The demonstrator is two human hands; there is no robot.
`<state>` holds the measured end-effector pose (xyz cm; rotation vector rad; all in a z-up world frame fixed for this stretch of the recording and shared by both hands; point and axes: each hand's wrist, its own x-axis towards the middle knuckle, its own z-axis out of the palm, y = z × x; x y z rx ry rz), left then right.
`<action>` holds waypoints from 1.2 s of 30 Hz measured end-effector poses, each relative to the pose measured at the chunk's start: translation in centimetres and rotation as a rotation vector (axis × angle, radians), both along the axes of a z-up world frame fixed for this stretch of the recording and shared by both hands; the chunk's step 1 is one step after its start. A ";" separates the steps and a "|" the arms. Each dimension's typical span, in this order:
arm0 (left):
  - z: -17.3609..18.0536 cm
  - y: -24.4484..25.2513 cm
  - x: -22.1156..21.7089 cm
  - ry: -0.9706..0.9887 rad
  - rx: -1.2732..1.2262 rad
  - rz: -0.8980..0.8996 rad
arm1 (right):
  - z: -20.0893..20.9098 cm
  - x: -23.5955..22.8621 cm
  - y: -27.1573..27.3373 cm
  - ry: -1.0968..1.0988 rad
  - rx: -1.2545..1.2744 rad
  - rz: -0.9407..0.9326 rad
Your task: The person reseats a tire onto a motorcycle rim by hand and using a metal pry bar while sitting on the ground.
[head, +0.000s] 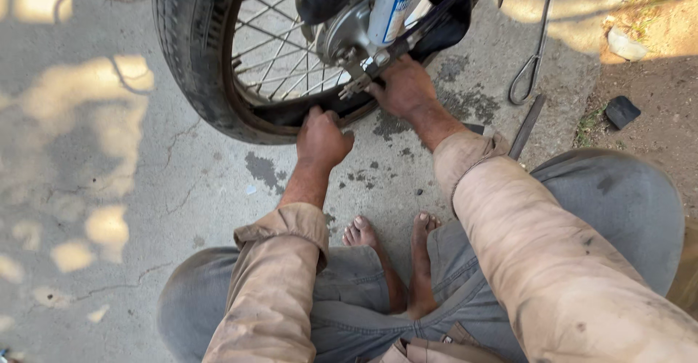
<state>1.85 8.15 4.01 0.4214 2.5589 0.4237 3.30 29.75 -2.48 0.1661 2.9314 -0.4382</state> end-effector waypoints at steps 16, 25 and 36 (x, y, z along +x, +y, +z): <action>1.4 0.0 -3.4 0.542 -0.143 -0.377 | 0.4 -0.9 -1.3 -0.393 -0.241 -0.067; -3.4 1.6 -6.1 0.157 -0.530 -0.288 | -0.1 -2.7 -3.8 -0.491 -0.108 -0.176; -1.1 -1.3 -6.1 0.324 -0.207 -0.503 | -4.9 1.6 -4.8 0.177 -0.126 -0.170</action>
